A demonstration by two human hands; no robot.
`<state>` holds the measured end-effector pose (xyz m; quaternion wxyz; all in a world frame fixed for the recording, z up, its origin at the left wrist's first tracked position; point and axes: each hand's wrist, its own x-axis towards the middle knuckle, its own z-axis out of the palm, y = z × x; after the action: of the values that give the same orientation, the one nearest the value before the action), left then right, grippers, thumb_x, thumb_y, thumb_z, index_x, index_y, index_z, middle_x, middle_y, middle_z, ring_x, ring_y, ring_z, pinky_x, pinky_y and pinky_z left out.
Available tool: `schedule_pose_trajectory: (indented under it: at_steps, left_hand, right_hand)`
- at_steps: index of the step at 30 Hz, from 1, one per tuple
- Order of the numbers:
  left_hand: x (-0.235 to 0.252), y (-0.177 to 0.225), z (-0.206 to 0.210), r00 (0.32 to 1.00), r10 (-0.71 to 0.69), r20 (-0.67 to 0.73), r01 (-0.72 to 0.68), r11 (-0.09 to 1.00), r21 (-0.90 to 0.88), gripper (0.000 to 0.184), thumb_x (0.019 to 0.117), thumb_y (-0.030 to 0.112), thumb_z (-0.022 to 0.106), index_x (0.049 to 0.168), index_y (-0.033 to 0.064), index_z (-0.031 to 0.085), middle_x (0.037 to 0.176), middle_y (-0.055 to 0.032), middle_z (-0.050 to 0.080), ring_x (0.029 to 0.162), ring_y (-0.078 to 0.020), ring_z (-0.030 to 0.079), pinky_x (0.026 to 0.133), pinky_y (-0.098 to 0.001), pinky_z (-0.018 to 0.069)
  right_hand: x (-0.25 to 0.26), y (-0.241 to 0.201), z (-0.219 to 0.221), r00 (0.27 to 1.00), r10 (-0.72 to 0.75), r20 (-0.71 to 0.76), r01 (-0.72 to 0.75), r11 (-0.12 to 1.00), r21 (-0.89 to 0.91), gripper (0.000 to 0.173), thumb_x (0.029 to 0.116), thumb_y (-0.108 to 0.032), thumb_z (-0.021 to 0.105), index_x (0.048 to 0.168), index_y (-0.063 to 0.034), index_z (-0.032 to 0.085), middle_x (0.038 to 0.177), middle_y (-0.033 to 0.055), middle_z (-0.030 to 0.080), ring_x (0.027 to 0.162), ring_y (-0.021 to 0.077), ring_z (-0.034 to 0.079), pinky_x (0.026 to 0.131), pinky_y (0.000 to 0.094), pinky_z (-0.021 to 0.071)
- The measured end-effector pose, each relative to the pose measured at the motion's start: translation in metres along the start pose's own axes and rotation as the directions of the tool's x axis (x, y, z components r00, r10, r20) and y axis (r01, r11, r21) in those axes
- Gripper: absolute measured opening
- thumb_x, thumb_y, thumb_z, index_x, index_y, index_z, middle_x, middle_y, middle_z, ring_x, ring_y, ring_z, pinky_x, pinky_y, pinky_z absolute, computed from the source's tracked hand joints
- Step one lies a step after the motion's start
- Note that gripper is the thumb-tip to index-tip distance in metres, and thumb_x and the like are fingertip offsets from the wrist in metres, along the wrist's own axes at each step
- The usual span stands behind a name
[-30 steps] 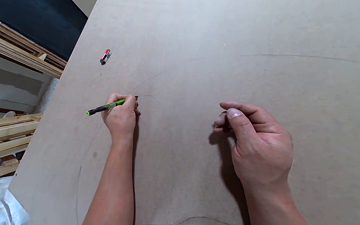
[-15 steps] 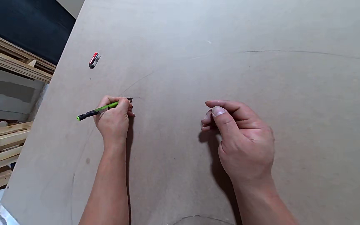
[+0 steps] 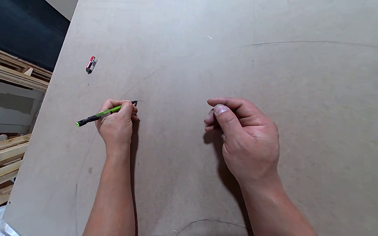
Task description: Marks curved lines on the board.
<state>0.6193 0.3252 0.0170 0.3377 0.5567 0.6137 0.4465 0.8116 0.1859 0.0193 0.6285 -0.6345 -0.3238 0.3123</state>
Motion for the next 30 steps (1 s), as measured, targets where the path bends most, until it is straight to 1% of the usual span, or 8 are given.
schedule_pose_trajectory:
  at_steps: [6, 10, 16, 22, 26, 30]
  left_hand:
    - [-0.0009, -0.0002, 0.0004, 1.000, 0.003, 0.030, -0.002, 1.000, -0.006, 0.013, 0.0943, 0.007, 0.069, 0.083, 0.0080, 0.063, 0.074, -0.0067, 0.073, 0.059, -0.0171, 0.071, 0.056, -0.0307, 0.0615]
    - [-0.0012, -0.0019, -0.0010, 0.997, 0.020, 0.076, -0.019, 1.000, -0.010, 0.011, 0.0946, 0.007, 0.070, 0.085, 0.0072, 0.064, 0.075, -0.0072, 0.073, 0.060, -0.0173, 0.071, 0.056, -0.0304, 0.0611]
    - [0.0023, -0.0025, 0.0007, 0.994, 0.041, 0.097, -0.036, 0.998, -0.051, 0.011, 0.0907, 0.003, 0.071, 0.082, 0.0045, 0.065, 0.072, -0.0099, 0.072, 0.057, -0.0193, 0.070, 0.053, -0.0313, 0.0609]
    - [0.0021, -0.0027, -0.0006, 0.990, 0.043, 0.133, -0.037, 0.998, -0.049, 0.010, 0.0911, 0.003, 0.071, 0.082, 0.0050, 0.065, 0.073, -0.0089, 0.073, 0.058, -0.0178, 0.070, 0.053, -0.0300, 0.0605]
    - [0.0020, -0.0036, -0.0019, 0.983, 0.066, 0.169, -0.059, 0.997, -0.047, 0.009, 0.0903, 0.004, 0.070, 0.083, 0.0054, 0.066, 0.073, -0.0088, 0.073, 0.058, -0.0177, 0.070, 0.052, -0.0297, 0.0603]
    - [0.0020, -0.0047, -0.0035, 0.977, 0.085, 0.198, -0.077, 0.996, -0.048, 0.010, 0.0899, 0.004, 0.071, 0.082, 0.0056, 0.065, 0.073, -0.0089, 0.073, 0.058, -0.0179, 0.070, 0.053, -0.0300, 0.0605]
  right_hand:
    - [-0.0003, -0.0009, 0.0006, 1.000, 0.004, -0.002, -0.004, 1.000, 0.001, 0.023, 0.1074, -0.019, 0.052, 0.118, -0.0129, 0.071, 0.085, -0.0011, 0.072, 0.070, 0.0125, 0.070, 0.060, 0.0263, 0.0622]
    - [-0.0006, -0.0014, -0.0005, 1.000, 0.005, 0.007, -0.004, 1.000, -0.014, 0.024, 0.1077, -0.020, 0.051, 0.119, -0.0134, 0.071, 0.085, -0.0015, 0.072, 0.070, 0.0122, 0.070, 0.059, 0.0266, 0.0619]
    - [-0.0005, -0.0019, -0.0011, 1.000, 0.010, 0.006, -0.010, 1.000, -0.011, 0.023, 0.1077, -0.019, 0.052, 0.119, -0.0130, 0.071, 0.085, -0.0009, 0.072, 0.069, 0.0129, 0.070, 0.058, 0.0267, 0.0612]
    - [-0.0011, -0.0013, -0.0016, 1.000, 0.003, 0.012, -0.003, 1.000, -0.027, 0.023, 0.1081, -0.019, 0.052, 0.120, -0.0131, 0.071, 0.085, -0.0013, 0.072, 0.068, 0.0122, 0.069, 0.056, 0.0261, 0.0605]
    - [-0.0009, -0.0021, -0.0021, 1.000, 0.012, 0.017, -0.012, 0.999, -0.040, 0.023, 0.1082, -0.020, 0.052, 0.120, -0.0139, 0.071, 0.085, -0.0019, 0.072, 0.068, 0.0116, 0.069, 0.057, 0.0255, 0.0601]
    - [0.0008, 0.0020, 0.0022, 1.000, -0.008, -0.013, 0.007, 1.000, -0.009, 0.021, 0.1068, -0.018, 0.054, 0.115, -0.0119, 0.072, 0.084, -0.0020, 0.072, 0.070, 0.0110, 0.071, 0.060, 0.0262, 0.0625]
